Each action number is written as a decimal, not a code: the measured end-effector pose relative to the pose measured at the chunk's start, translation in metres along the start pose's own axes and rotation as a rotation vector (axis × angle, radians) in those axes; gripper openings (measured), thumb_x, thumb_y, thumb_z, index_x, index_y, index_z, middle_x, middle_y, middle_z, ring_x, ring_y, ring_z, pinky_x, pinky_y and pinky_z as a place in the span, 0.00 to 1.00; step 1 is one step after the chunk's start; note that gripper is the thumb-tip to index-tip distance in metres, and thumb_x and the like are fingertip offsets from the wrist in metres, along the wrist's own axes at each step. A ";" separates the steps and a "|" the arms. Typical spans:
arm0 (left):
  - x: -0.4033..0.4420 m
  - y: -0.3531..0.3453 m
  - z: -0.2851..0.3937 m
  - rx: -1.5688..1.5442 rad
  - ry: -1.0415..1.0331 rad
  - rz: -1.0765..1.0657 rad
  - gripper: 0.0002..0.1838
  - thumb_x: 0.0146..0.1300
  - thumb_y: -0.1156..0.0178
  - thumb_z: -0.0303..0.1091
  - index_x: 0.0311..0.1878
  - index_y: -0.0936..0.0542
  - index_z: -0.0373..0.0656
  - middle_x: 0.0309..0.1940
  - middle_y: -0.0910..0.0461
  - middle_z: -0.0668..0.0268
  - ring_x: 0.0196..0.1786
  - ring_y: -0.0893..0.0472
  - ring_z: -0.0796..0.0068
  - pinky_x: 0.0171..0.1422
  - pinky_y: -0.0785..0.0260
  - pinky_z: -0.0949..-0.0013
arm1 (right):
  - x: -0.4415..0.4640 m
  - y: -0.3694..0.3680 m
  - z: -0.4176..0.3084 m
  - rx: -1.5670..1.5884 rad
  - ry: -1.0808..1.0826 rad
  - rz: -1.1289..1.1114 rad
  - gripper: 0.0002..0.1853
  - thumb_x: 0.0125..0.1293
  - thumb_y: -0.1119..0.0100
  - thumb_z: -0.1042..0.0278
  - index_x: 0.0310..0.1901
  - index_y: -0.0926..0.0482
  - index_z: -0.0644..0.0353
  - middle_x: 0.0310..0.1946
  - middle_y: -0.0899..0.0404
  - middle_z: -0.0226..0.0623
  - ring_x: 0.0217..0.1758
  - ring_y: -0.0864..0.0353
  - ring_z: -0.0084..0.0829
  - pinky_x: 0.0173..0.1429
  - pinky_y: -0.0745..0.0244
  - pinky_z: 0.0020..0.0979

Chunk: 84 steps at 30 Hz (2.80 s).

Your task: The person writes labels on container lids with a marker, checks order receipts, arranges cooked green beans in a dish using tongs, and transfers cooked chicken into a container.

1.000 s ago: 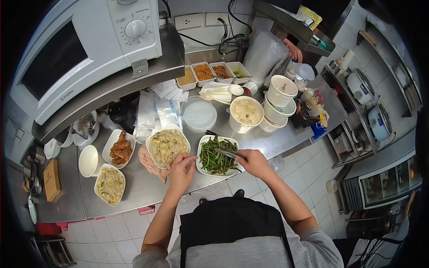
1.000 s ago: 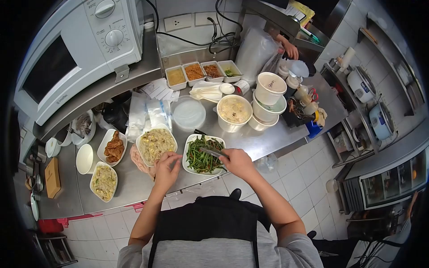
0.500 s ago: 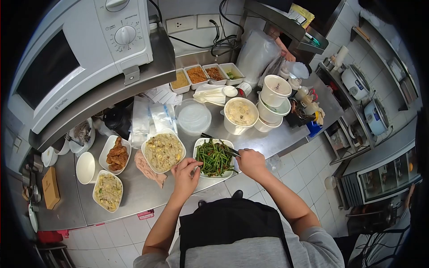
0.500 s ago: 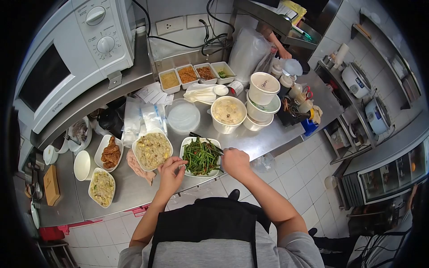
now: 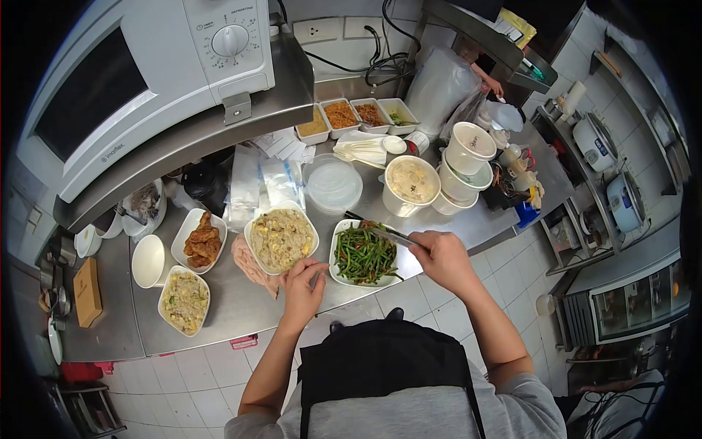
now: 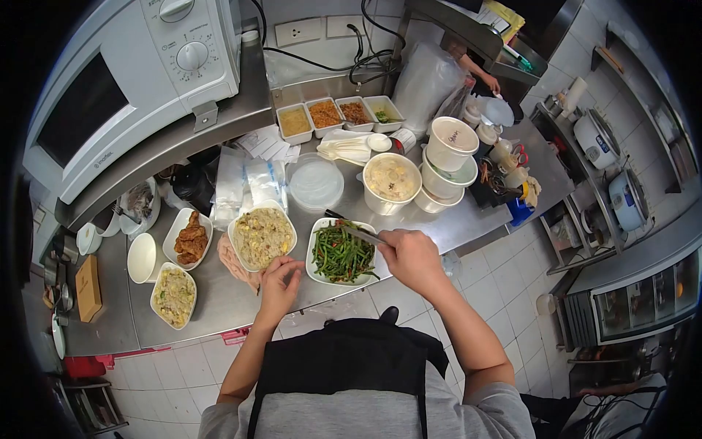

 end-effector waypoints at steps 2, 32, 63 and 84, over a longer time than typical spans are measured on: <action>0.001 0.000 0.000 -0.002 0.003 0.000 0.09 0.54 0.40 0.29 0.40 0.18 0.47 0.39 0.25 0.70 0.48 0.26 0.72 0.55 0.49 0.62 | -0.003 -0.010 -0.003 0.057 0.008 -0.026 0.09 0.57 0.42 0.64 0.37 0.19 0.56 0.28 0.20 0.43 0.32 0.21 0.47 0.36 0.27 0.44; -0.007 0.008 0.000 0.013 0.035 0.024 0.09 0.55 0.41 0.29 0.40 0.18 0.49 0.39 0.26 0.70 0.47 0.27 0.71 0.55 0.48 0.61 | 0.045 -0.103 0.003 -0.287 0.122 0.012 0.07 0.57 0.45 0.65 0.29 0.23 0.60 0.28 0.21 0.41 0.28 0.20 0.44 0.32 0.25 0.41; -0.007 -0.012 0.009 -0.025 0.045 -0.085 0.09 0.57 0.42 0.29 0.40 0.18 0.49 0.40 0.25 0.69 0.47 0.26 0.72 0.57 0.52 0.60 | -0.003 -0.051 0.020 -0.612 0.294 -0.365 0.05 0.51 0.45 0.71 0.28 0.20 0.57 0.28 0.20 0.33 0.33 0.18 0.37 0.35 0.25 0.38; -0.018 -0.009 -0.005 -0.067 0.035 0.046 0.10 0.54 0.42 0.27 0.40 0.19 0.47 0.37 0.24 0.66 0.41 0.24 0.67 0.48 0.39 0.63 | 0.017 0.012 0.006 -0.145 0.200 -0.245 0.13 0.56 0.40 0.61 0.41 0.20 0.59 0.30 0.21 0.44 0.37 0.20 0.43 0.41 0.26 0.40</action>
Point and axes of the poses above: each hand's wrist, its own x-axis towards the middle knuckle, its own y-axis out of the back of the hand, z = x × y, the point moved 7 cm from there along x, towards the middle knuckle
